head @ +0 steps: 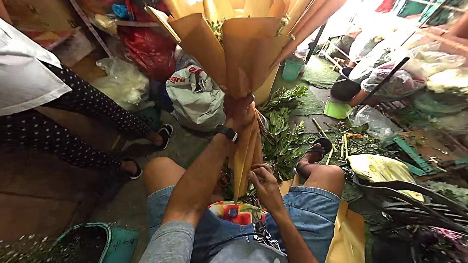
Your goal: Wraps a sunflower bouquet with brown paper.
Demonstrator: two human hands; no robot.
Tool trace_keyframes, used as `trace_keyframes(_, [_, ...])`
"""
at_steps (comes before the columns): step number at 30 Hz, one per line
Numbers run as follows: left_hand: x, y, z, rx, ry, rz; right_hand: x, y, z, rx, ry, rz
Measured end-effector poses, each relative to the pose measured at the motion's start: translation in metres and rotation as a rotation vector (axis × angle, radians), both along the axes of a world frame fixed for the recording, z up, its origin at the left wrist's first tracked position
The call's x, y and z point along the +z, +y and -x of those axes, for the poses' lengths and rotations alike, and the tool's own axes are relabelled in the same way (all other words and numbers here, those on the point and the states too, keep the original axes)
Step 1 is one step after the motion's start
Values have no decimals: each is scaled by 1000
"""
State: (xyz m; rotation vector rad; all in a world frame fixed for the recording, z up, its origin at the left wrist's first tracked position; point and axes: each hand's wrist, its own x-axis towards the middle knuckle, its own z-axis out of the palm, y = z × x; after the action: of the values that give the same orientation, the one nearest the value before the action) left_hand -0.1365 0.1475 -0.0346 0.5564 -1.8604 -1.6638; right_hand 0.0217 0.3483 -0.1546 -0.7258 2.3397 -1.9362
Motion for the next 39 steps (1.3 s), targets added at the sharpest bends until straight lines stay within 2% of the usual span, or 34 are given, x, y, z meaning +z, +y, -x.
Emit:
trace_keyframes(2, [-6,-6,8,42,2,-21,-1,-1,2,-11,-31,11])
trace_keyframes(6, [-15,-12,19,79,82,-33,2,-9,8,-51,23,-126])
trace_keyframes(10, [-15,-19,27,74,75,-63,-12,-9,23,-43,-13,-32])
trace_keyframes(13, [-15,-26,32,35,76,-167,-44,-3,45,-37,-229,10])
trace_keyframes(15, [-18,-28,33,27,42,-210,-63,4,53,-3,-409,-112])
trace_keyframes(17, [-25,-33,32,26,37,-169,-74,17,51,45,-573,-259])
trace_keyframes(19, [-31,-41,28,19,60,-103,-70,35,50,64,-626,-345])
trace_keyframes(21, [-36,-52,17,-27,67,-6,-51,55,63,24,-568,-379])
trace_keyframes(25, [-45,-73,-3,-94,49,169,-14,101,124,-251,-398,-373])
trace_keyframes(27, [-42,-79,-10,-125,78,252,-8,116,163,-368,-353,-335])
trace_keyframes(30, [-44,-93,-15,-198,120,324,-45,121,225,-522,-375,-203])
trace_keyframes(33, [-85,-128,1,-248,270,256,-112,114,258,-560,-536,-199])
trace_keyframes(36, [-118,-153,8,-257,231,194,-190,90,235,-531,-790,-270])
trace_keyframes(39, [-103,-145,12,-208,88,137,-247,52,193,-382,-919,-359])
